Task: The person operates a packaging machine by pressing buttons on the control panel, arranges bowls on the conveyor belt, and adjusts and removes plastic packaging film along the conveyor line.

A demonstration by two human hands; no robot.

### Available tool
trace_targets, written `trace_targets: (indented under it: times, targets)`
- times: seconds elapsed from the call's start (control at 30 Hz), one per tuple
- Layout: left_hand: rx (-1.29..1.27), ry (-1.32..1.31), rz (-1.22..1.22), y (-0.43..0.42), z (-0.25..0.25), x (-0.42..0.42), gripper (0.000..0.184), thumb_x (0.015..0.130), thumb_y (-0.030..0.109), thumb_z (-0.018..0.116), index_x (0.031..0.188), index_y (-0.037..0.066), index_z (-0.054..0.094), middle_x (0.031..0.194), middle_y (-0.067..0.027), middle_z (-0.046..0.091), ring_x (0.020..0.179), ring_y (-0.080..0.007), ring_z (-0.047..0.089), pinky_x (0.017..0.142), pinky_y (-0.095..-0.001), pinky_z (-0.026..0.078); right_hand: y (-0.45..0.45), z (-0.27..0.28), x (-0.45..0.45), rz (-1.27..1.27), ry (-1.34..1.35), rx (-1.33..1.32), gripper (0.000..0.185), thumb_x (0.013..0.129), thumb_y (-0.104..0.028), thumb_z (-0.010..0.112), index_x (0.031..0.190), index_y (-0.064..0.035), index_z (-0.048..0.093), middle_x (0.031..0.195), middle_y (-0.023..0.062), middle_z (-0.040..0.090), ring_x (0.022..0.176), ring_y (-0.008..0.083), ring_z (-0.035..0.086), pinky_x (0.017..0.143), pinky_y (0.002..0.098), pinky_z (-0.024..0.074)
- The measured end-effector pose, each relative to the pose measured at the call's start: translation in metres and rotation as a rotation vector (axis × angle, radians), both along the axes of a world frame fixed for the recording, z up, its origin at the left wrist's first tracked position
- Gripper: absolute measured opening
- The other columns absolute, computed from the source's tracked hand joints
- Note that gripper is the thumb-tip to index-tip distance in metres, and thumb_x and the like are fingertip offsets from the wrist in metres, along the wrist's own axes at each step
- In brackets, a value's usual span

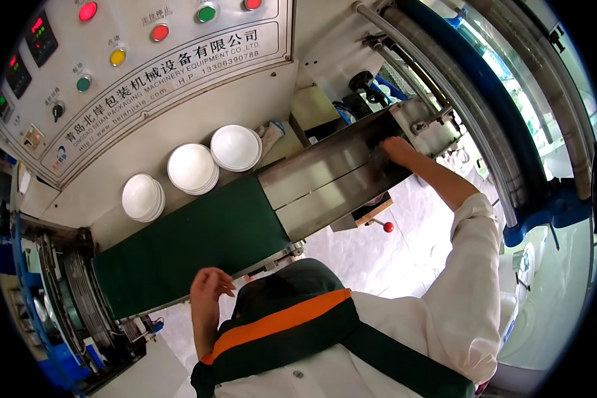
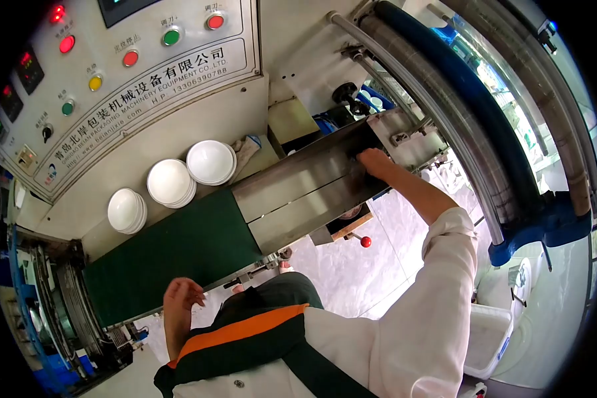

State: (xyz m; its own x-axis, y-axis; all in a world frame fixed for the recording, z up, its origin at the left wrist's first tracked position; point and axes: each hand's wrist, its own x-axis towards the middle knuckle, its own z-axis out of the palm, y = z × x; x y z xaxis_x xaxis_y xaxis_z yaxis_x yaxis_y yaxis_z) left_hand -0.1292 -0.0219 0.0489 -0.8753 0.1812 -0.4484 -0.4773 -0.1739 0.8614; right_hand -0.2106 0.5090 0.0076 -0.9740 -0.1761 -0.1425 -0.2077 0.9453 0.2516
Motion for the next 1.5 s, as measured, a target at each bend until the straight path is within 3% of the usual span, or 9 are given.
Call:
trace_targets:
  times: [0.07, 0.13, 0.17, 0.23, 0.27, 0.33, 0.47, 0.93, 1.5]
  targets:
    - [-0.116, 0.05, -0.32, -0.008, -0.017, 0.008, 0.013, 0.079, 0.011, 0.041, 0.078, 0.0, 0.046, 0.069, -0.0074, 0.052, 0.06, -0.0115, 0.051, 0.052, -0.0216, 0.041, -0.002, 0.003, 0.001, 0.006, -0.018, -0.007, 0.014, 0.059, -0.002, 0.049, 0.072, -0.0044, 0.054, 0.069, 0.013, 0.055, 0.07, 0.0274, 0.054, 0.06, 0.0359, 0.0442]
    - [-0.435, 0.067, -0.632, -0.014, -0.04, 0.014, 0.018, 0.076, 0.017, 0.046, 0.079, 0.0, 0.047, 0.069, -0.01, 0.053, 0.062, -0.0165, 0.053, 0.053, -0.026, 0.042, -0.002, 0.003, 0.0, 0.003, -0.024, -0.004, 0.014, 0.059, -0.001, 0.049, 0.071, -0.0044, 0.054, 0.069, 0.013, 0.055, 0.07, 0.0274, 0.054, 0.06, 0.0358, 0.0442]
    - [-0.438, 0.069, -0.631, -0.015, -0.051, 0.017, 0.018, 0.076, 0.017, 0.046, 0.079, 0.0, 0.047, 0.069, -0.01, 0.053, 0.062, -0.0165, 0.053, 0.053, -0.026, 0.042, -0.003, 0.003, -0.001, 0.001, -0.034, 0.0, 0.014, 0.059, -0.001, 0.049, 0.071, -0.0044, 0.054, 0.068, 0.0131, 0.055, 0.07, 0.0274, 0.054, 0.059, 0.0357, 0.0443]
    - [-1.033, 0.244, -0.846, -0.016, -0.07, 0.023, 0.027, 0.072, 0.024, 0.051, 0.084, 0.001, 0.047, 0.074, -0.0147, 0.054, 0.067, -0.0253, 0.054, 0.058, -0.0333, 0.043, -0.003, 0.004, 0.0, 0.011, -0.021, -0.016, 0.014, 0.059, -0.001, 0.049, 0.071, -0.0044, 0.054, 0.068, 0.013, 0.055, 0.069, 0.0274, 0.054, 0.059, 0.0356, 0.0443]
    - [-1.034, 0.245, -0.848, -0.019, -0.078, 0.026, 0.027, 0.072, 0.024, 0.051, 0.084, 0.001, 0.047, 0.074, -0.0147, 0.054, 0.067, -0.0253, 0.054, 0.058, -0.0333, 0.043, -0.002, 0.004, 0.001, 0.02, -0.011, -0.03, 0.013, 0.058, -0.002, 0.049, 0.07, -0.0045, 0.054, 0.068, 0.013, 0.055, 0.069, 0.0274, 0.054, 0.059, 0.0355, 0.0444]
    - [-1.278, 0.258, -0.867, -0.027, -0.091, 0.03, 0.034, 0.068, 0.029, 0.054, 0.088, 0.002, 0.048, 0.08, -0.0182, 0.052, 0.073, -0.0324, 0.052, 0.063, -0.0384, 0.042, 0.0, 0.003, 0.0, 0.023, -0.017, -0.016, 0.012, 0.058, -0.002, 0.05, 0.07, -0.0045, 0.054, 0.068, 0.013, 0.055, 0.069, 0.0273, 0.054, 0.059, 0.0355, 0.0444]
    - [-1.149, 0.245, -0.734, -0.029, -0.099, 0.029, 0.032, 0.069, 0.025, 0.053, 0.09, 0.002, 0.048, 0.083, -0.0185, 0.052, 0.076, -0.032, 0.052, 0.063, -0.0381, 0.042, 0.0, 0.002, -0.002, 0.01, -0.018, -0.017, 0.011, 0.058, -0.004, 0.051, 0.069, -0.0044, 0.054, 0.069, 0.0131, 0.055, 0.069, 0.0274, 0.054, 0.059, 0.0357, 0.0444]
    - [-1.067, 0.192, -0.678, 0.008, -0.098, 0.057, 0.03, 0.071, 0.025, 0.051, 0.089, 0.001, 0.046, 0.079, -0.0173, 0.053, 0.073, -0.03, 0.052, 0.061, -0.0368, 0.042, -0.022, -0.002, -0.001, 0.054, -0.057, -0.223, 0.013, 0.06, -0.003, 0.048, 0.073, -0.0014, 0.051, 0.073, 0.016, 0.051, 0.074, 0.0308, 0.051, 0.065, 0.0375, 0.0415]
    - [-1.086, 0.29, -0.616, -0.08, -0.103, 0.053, 0.029, 0.07, 0.021, 0.053, 0.09, 0.001, 0.046, 0.079, -0.0178, 0.052, 0.071, -0.032, 0.051, 0.06, -0.0382, 0.041, -0.15, -0.002, 0.011, 0.084, 0.068, -0.382, 0.015, 0.056, 0.002, 0.047, 0.071, -0.0013, 0.049, 0.075, 0.0158, 0.05, 0.072, 0.0317, 0.051, 0.062, 0.037, 0.043]
